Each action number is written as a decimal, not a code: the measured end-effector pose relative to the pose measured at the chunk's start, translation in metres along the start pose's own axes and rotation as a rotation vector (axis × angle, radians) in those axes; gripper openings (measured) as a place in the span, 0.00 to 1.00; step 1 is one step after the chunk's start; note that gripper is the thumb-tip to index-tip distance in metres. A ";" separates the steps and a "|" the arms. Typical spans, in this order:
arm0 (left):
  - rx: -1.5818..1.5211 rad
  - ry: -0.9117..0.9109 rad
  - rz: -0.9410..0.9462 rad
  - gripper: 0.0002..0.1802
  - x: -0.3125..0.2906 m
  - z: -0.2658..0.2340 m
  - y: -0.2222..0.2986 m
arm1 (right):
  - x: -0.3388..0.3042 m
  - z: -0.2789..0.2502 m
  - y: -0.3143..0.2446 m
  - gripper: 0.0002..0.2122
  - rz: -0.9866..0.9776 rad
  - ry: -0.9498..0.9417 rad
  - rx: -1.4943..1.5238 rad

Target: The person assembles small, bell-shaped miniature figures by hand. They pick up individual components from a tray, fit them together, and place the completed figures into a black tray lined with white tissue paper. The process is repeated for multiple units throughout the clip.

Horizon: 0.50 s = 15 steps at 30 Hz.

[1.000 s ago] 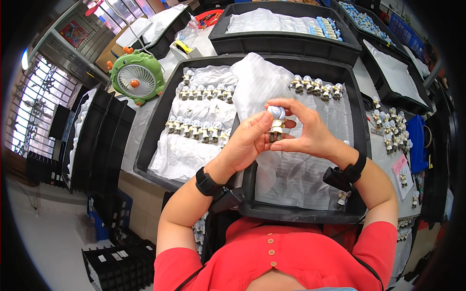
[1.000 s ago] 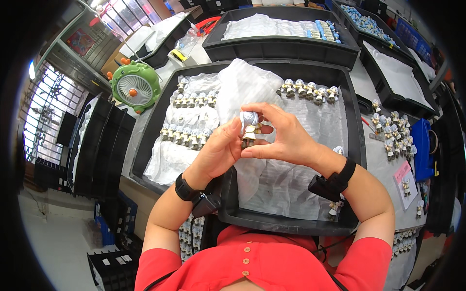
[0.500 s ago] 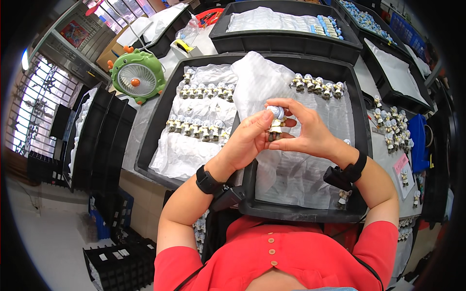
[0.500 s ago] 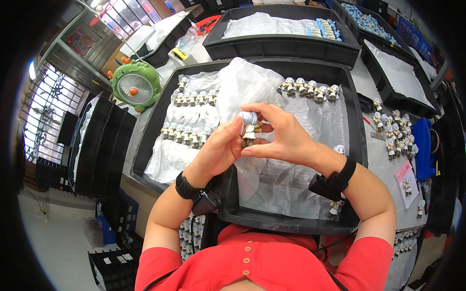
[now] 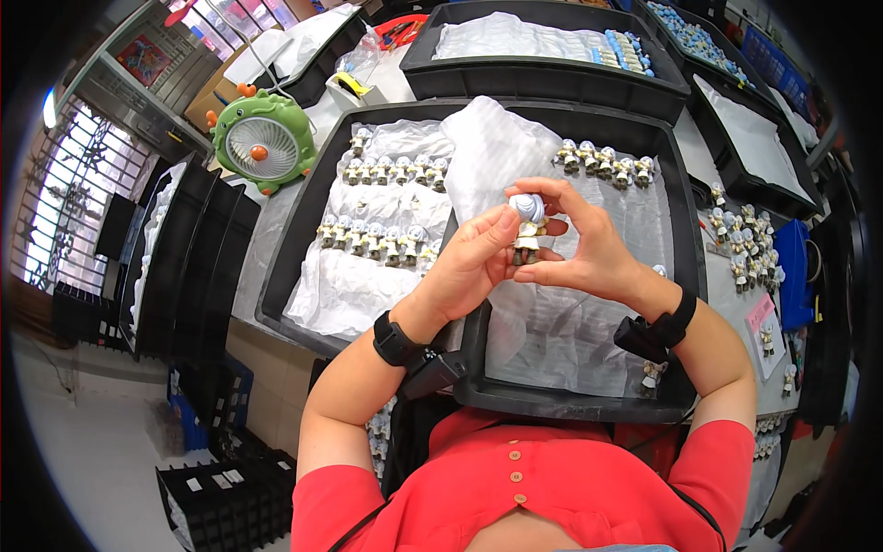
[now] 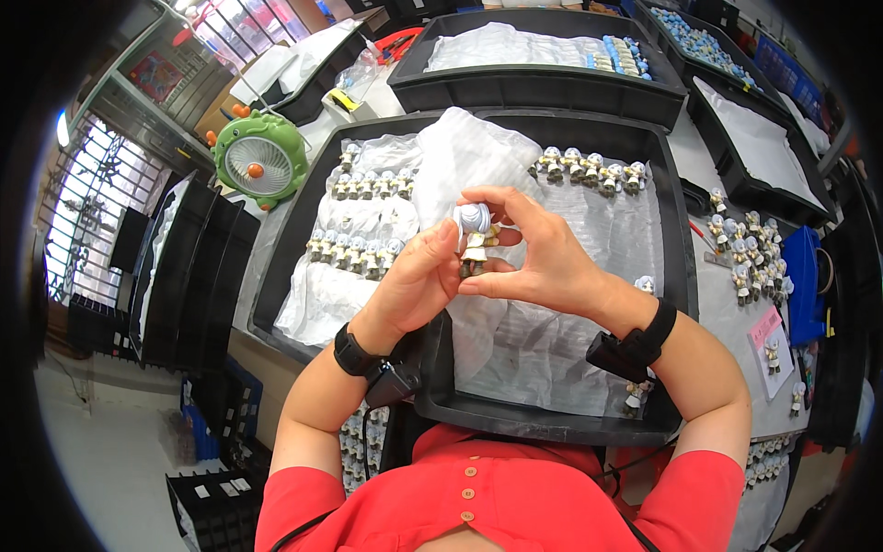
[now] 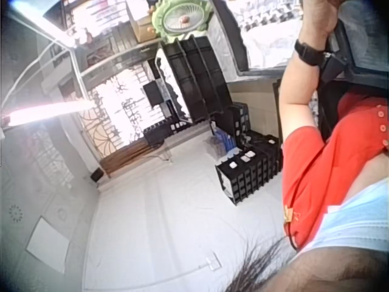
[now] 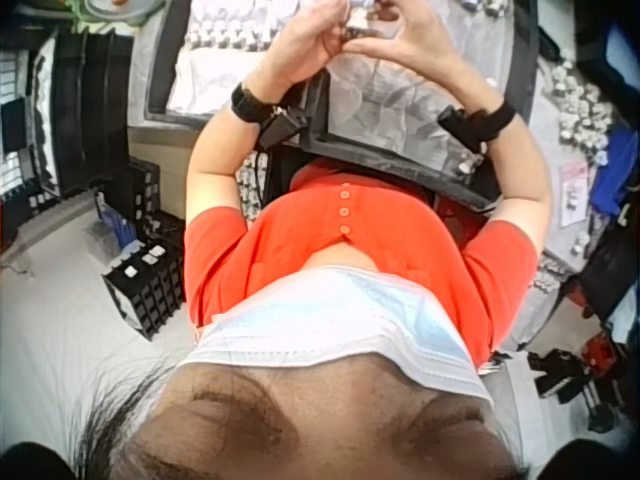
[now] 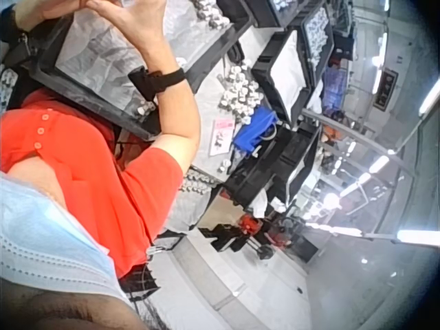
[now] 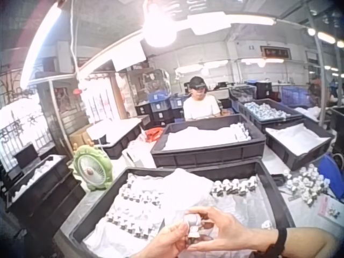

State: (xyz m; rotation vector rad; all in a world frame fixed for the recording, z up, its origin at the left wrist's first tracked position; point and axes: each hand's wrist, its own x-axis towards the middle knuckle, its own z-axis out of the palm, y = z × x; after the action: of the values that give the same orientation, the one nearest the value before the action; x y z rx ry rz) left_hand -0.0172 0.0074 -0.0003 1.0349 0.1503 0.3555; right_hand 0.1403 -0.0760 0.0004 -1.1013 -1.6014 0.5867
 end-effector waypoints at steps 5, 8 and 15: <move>-0.044 -0.008 0.019 0.25 -0.002 0.002 0.001 | 0.001 -0.003 -0.006 0.32 -0.039 -0.010 -0.129; -0.071 0.002 0.024 0.24 -0.002 0.003 0.001 | 0.000 -0.003 0.000 0.35 -0.062 -0.008 -0.147; -0.068 -0.014 0.025 0.23 -0.001 -0.003 -0.002 | 0.001 -0.002 0.001 0.35 -0.091 0.001 -0.145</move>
State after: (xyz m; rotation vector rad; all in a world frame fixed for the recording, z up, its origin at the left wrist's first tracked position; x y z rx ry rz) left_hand -0.0191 0.0086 -0.0035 0.9727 0.1117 0.3737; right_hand 0.1426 -0.0752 0.0003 -1.1274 -1.7049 0.4144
